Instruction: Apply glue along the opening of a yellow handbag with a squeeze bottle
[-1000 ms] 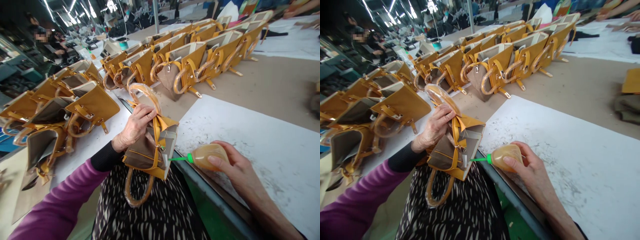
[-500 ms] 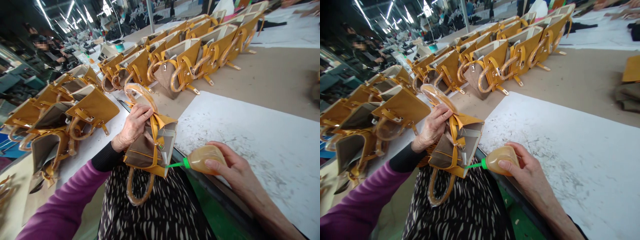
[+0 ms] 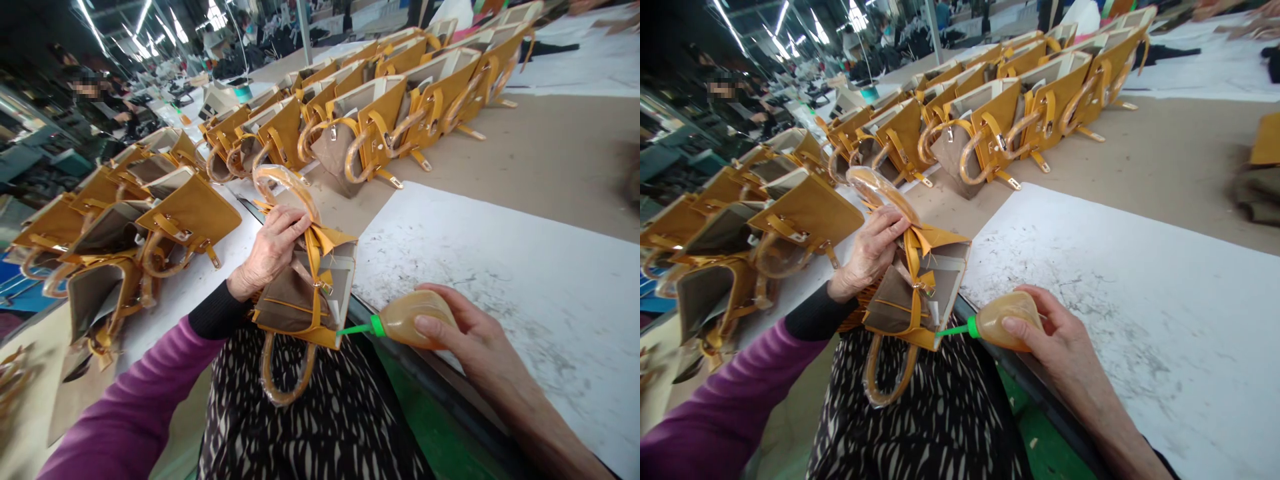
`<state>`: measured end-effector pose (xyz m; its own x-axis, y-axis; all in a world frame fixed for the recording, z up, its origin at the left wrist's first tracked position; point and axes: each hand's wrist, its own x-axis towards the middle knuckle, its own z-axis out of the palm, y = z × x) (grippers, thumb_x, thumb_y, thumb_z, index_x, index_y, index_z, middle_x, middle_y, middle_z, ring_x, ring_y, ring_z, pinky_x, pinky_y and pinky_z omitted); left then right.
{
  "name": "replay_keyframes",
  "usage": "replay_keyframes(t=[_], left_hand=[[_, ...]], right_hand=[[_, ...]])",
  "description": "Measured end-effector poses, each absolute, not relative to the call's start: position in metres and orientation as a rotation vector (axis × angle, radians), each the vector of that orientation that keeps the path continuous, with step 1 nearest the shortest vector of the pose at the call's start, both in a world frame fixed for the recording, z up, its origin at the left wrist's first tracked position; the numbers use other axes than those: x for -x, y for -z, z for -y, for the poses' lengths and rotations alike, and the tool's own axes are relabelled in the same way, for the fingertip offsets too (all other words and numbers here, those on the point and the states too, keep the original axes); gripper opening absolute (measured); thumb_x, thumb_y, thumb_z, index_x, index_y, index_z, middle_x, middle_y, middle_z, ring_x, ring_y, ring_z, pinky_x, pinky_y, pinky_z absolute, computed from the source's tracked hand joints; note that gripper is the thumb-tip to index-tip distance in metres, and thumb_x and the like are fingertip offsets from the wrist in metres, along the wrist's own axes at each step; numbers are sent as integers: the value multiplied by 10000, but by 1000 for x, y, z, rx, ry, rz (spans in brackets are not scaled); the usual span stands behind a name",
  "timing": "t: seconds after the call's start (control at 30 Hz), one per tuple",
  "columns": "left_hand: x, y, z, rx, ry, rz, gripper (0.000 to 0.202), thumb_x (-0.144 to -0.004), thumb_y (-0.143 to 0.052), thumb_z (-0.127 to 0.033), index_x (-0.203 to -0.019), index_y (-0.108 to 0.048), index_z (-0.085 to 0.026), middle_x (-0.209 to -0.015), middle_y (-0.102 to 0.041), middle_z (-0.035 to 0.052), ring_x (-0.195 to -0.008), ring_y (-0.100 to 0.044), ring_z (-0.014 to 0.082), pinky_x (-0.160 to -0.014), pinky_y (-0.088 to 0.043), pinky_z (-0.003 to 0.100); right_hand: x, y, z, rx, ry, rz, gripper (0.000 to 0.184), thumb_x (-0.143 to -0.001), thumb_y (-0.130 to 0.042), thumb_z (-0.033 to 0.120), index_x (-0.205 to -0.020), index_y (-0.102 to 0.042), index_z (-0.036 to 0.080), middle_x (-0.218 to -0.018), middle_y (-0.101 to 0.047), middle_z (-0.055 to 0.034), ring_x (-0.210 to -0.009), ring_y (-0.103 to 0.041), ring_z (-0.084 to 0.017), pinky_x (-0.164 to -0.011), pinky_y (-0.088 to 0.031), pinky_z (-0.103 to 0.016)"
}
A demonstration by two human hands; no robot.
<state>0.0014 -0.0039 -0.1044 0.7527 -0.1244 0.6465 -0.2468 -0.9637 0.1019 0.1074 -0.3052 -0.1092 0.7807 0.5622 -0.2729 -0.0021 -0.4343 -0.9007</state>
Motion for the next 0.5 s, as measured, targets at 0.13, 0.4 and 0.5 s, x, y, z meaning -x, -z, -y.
replay_keyframes(t=[0.13, 0.4, 0.5], left_hand=[[-1, 105, 4, -2792, -999, 277, 371, -941, -335, -144, -1262, -505, -218, -1090, -586, 117, -1038, -508, 212, -917, -423, 457], [0, 104, 3, -2801, -979, 290, 384, -927, -345, -120, -1270, -491, -210, -1105, -585, 117, -1045, -509, 212, -929, -417, 460], [-1, 108, 1, -2789, -1004, 306, 400, -920, -366, -119, -1291, -472, -222, -1114, -583, 112, -1047, -506, 215, -929, -416, 465]], right_hand=[[-109, 111, 305, 1939, -687, 358, 449, -637, -643, 523, -972, -637, 223, -836, -717, -29, -749, -656, -227, -596, -537, -283], [-107, 115, 309, 1919, -763, 329, 481, -631, -651, 531, -999, -623, 221, -857, -718, -32, -748, -661, -230, -596, -543, -286], [-106, 114, 311, 1922, -789, 349, 491, -613, -665, 515, -1007, -631, 225, -857, -724, -35, -757, -668, -246, -593, -550, -300]])
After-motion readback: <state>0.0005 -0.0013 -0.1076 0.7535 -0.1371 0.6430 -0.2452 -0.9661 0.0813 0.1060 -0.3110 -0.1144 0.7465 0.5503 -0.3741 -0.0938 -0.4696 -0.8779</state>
